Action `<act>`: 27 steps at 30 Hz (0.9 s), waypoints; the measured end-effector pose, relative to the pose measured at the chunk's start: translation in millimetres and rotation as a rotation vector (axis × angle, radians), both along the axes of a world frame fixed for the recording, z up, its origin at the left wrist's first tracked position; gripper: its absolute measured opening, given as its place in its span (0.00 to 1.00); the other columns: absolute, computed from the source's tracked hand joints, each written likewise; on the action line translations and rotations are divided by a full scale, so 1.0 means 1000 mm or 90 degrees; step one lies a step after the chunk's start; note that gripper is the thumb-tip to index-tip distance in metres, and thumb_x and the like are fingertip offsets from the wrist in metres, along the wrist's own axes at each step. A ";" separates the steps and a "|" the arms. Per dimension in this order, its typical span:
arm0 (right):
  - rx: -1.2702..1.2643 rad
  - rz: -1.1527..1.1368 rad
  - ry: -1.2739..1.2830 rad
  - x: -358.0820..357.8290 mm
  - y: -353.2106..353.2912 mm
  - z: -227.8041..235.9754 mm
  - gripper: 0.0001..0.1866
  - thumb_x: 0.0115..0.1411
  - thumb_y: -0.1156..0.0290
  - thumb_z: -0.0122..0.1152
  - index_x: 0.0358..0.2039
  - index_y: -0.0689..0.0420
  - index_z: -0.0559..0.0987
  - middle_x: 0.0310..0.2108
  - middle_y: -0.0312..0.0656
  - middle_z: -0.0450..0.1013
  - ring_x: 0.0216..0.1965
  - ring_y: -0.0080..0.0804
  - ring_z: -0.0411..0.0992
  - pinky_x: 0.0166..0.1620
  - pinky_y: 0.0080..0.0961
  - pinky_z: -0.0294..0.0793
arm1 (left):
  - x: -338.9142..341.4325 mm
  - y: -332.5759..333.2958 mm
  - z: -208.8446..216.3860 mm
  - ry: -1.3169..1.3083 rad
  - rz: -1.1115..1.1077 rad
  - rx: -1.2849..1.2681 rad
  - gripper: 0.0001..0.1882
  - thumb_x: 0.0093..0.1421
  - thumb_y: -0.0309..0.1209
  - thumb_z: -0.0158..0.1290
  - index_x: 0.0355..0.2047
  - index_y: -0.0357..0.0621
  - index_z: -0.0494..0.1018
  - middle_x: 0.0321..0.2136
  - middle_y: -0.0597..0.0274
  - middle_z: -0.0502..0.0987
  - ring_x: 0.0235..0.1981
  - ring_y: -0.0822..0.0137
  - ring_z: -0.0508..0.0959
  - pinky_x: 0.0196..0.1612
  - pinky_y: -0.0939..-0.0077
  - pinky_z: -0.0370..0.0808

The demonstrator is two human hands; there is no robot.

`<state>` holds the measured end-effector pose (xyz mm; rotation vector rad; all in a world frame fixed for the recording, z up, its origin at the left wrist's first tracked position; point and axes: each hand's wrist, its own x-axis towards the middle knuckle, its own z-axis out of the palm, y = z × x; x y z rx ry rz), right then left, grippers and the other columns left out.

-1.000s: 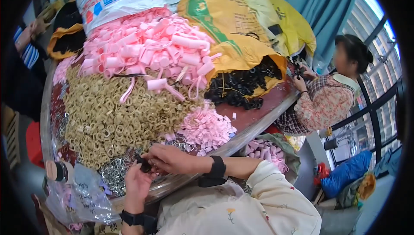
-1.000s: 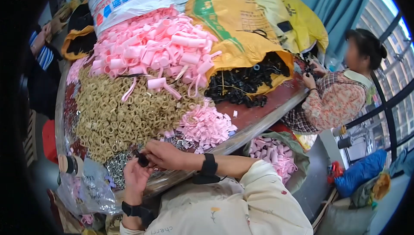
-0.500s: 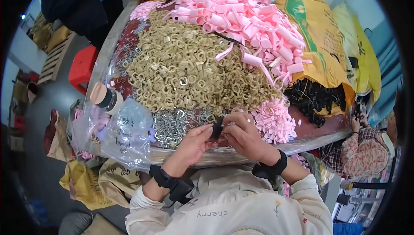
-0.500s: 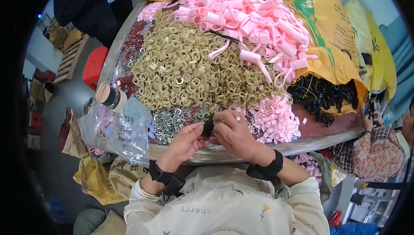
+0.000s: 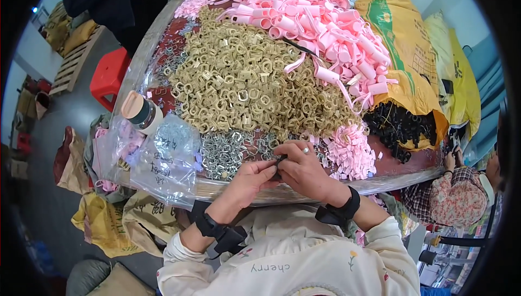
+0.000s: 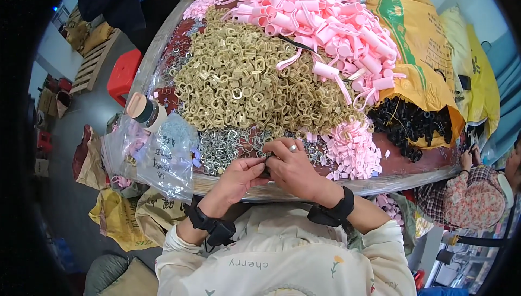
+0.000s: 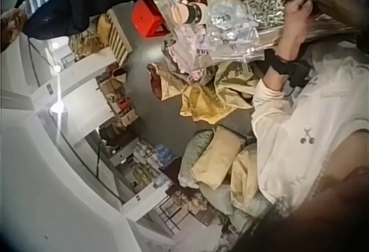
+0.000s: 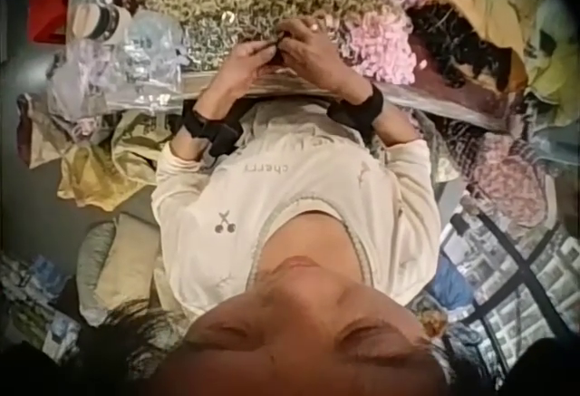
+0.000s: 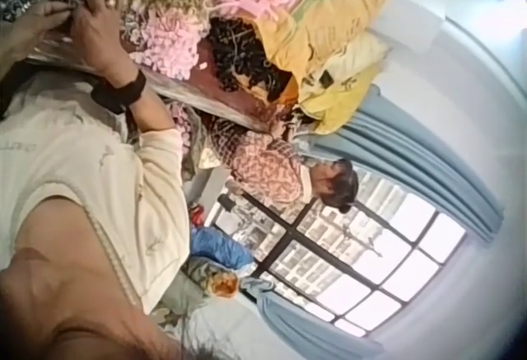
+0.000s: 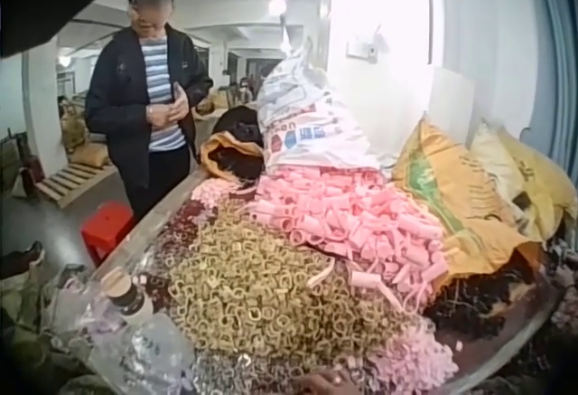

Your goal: The person assembles components by hand, fitting a metal clip into a black plastic part and then sliding a pink plastic sleeve over the assembly.

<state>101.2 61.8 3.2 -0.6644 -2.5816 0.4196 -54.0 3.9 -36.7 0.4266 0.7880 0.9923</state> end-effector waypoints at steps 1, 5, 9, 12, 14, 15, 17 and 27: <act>-0.032 0.004 0.001 0.000 0.001 0.001 0.07 0.37 0.75 0.57 0.20 0.57 0.71 0.36 0.39 0.64 0.40 0.39 0.62 0.43 0.32 0.56 | 0.001 -0.001 0.000 0.021 0.004 0.004 0.16 0.56 0.29 0.44 0.43 0.33 0.63 0.36 0.58 0.71 0.34 0.68 0.73 0.37 0.79 0.73; -0.108 0.015 -0.004 0.001 0.004 0.002 0.06 0.36 0.75 0.58 0.18 0.57 0.70 0.35 0.38 0.65 0.39 0.38 0.62 0.42 0.33 0.57 | 0.000 -0.004 0.004 0.042 -0.025 -0.011 0.16 0.55 0.28 0.45 0.43 0.32 0.63 0.36 0.58 0.70 0.34 0.68 0.73 0.37 0.79 0.72; -0.135 0.021 0.002 -0.002 0.008 0.002 0.06 0.36 0.75 0.58 0.17 0.56 0.71 0.33 0.38 0.65 0.38 0.38 0.62 0.41 0.32 0.59 | -0.004 -0.003 -0.002 0.024 -0.011 -0.022 0.16 0.55 0.28 0.45 0.43 0.31 0.63 0.36 0.56 0.71 0.34 0.67 0.74 0.37 0.79 0.73; -0.142 0.038 0.052 -0.007 0.014 -0.002 0.06 0.36 0.75 0.58 0.18 0.56 0.71 0.33 0.38 0.65 0.37 0.38 0.62 0.40 0.32 0.59 | -0.011 -0.001 0.000 -0.034 0.025 -0.016 0.15 0.55 0.27 0.45 0.42 0.31 0.63 0.35 0.54 0.71 0.34 0.65 0.74 0.37 0.79 0.73; -0.186 -0.009 0.149 -0.009 0.017 -0.004 0.07 0.36 0.75 0.58 0.20 0.56 0.71 0.33 0.38 0.65 0.36 0.38 0.62 0.40 0.31 0.60 | -0.017 0.000 -0.001 -0.062 0.046 -0.013 0.15 0.55 0.27 0.45 0.41 0.31 0.63 0.35 0.53 0.71 0.35 0.64 0.74 0.37 0.79 0.74; -0.209 -0.032 0.198 -0.010 0.020 -0.006 0.07 0.36 0.76 0.58 0.20 0.56 0.71 0.33 0.38 0.65 0.35 0.38 0.63 0.40 0.31 0.60 | -0.020 0.000 -0.004 -0.063 0.064 -0.011 0.14 0.55 0.26 0.45 0.41 0.31 0.64 0.35 0.54 0.71 0.35 0.65 0.74 0.37 0.80 0.74; -0.179 -0.016 0.156 -0.013 0.029 -0.014 0.07 0.37 0.75 0.58 0.20 0.56 0.71 0.32 0.38 0.65 0.34 0.37 0.63 0.39 0.30 0.60 | -0.027 0.000 -0.010 -0.063 0.097 -0.007 0.12 0.55 0.26 0.45 0.39 0.32 0.65 0.35 0.55 0.71 0.35 0.65 0.74 0.36 0.81 0.73; 0.198 -0.006 -0.144 -0.060 0.041 -0.052 0.03 0.40 0.69 0.50 0.16 0.52 0.70 0.21 0.38 0.63 0.29 0.34 0.64 0.33 0.28 0.61 | -0.048 -0.010 -0.010 -0.076 0.219 0.014 0.12 0.55 0.26 0.43 0.38 0.32 0.64 0.35 0.48 0.71 0.35 0.61 0.74 0.36 0.80 0.74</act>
